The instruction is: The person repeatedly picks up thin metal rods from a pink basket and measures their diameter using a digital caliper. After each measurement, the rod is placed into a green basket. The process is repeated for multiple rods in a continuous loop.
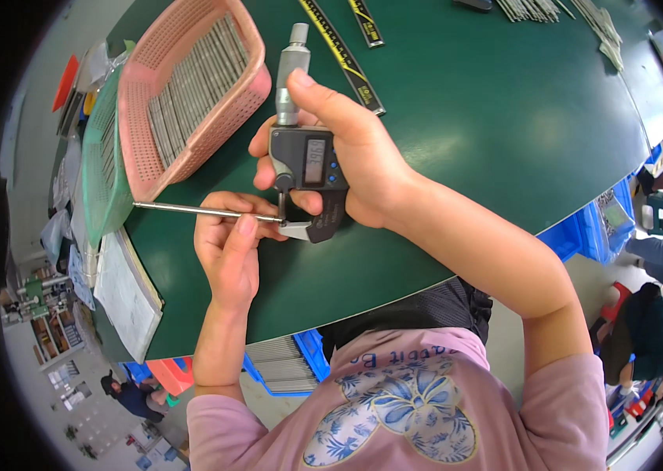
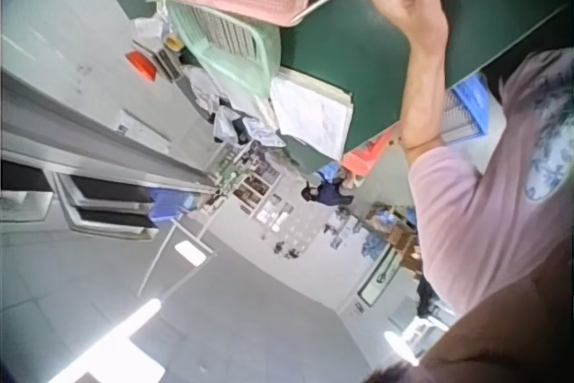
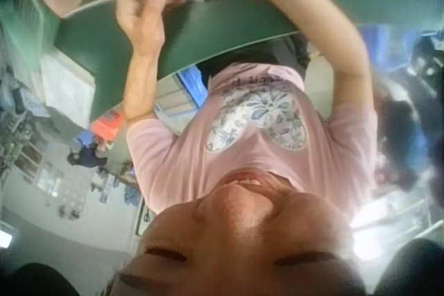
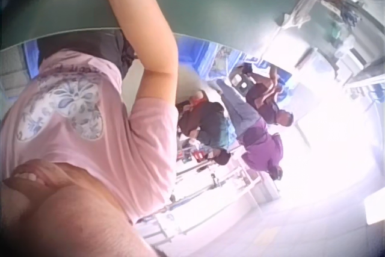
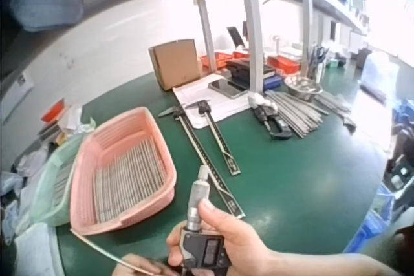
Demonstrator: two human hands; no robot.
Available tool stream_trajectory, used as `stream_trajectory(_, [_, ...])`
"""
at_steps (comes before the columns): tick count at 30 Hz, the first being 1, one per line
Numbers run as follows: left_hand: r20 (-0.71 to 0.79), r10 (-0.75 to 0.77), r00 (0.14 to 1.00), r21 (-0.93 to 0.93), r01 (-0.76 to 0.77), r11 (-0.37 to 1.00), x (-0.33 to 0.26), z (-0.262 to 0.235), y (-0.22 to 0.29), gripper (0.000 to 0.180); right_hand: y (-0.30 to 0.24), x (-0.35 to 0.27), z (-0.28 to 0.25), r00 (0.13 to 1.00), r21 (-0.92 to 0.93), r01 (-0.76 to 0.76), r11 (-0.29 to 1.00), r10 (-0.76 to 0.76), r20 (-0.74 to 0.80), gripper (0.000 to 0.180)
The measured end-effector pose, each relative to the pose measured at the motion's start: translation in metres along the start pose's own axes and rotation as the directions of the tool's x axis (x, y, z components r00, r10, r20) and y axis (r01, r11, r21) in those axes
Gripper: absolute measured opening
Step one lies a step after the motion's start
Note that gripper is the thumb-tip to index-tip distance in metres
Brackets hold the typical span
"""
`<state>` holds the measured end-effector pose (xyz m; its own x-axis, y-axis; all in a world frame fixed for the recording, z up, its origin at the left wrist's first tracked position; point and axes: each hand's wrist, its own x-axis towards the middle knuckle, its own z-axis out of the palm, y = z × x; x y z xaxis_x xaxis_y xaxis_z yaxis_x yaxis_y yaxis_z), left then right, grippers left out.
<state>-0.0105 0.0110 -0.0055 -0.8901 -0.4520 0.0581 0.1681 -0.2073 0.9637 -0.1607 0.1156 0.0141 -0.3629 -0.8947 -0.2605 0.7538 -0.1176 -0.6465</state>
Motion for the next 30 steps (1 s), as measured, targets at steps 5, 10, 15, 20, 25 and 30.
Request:
stream_trajectory(5, [-0.035, 0.002, 0.999, 0.018, -0.001, 1.000, 0.0008, 0.0012, -0.0020, 0.013, -0.0007, -0.0009, -0.0026, 0.999, -0.011, -0.006, 1.000, 0.007, 0.033, 0.067])
stream_trajectory(10, [-0.068, -0.020, 0.997, 0.034, 0.022, 0.999, 0.0015, 0.0017, -0.0007, 0.015, -0.0008, -0.0018, 0.0003, 1.000, -0.068, 0.009, 0.998, -0.008, 0.017, 0.070])
stream_trajectory(15, [-0.092, -0.044, 0.995, 0.031, 0.047, 0.998, 0.0012, 0.0015, -0.0002, 0.015, 0.0003, -0.0013, 0.0002, 1.000, -0.021, 0.005, 1.000, -0.004, 0.006, 0.064])
stream_trajectory(20, [-0.074, -0.035, 0.997, 0.024, 0.037, 0.999, 0.0011, 0.0015, -0.0003, 0.016, -0.0018, -0.0001, -0.0002, 0.999, -0.003, -0.046, 0.999, 0.046, -0.004, 0.063])
stream_trajectory(25, [0.003, -0.052, 0.999, -0.072, 0.052, 0.996, 0.0026, 0.0001, 0.0014, 0.017, -0.0035, 0.0000, -0.0050, 0.993, 0.083, -0.108, 0.991, 0.103, 0.056, 0.062])
stream_trajectory(30, [0.058, -0.059, 0.997, -0.123, 0.065, 0.990, 0.0025, -0.0018, 0.0019, 0.018, -0.0038, -0.0006, -0.0061, 0.988, 0.139, -0.145, 0.980, 0.135, 0.081, 0.063])
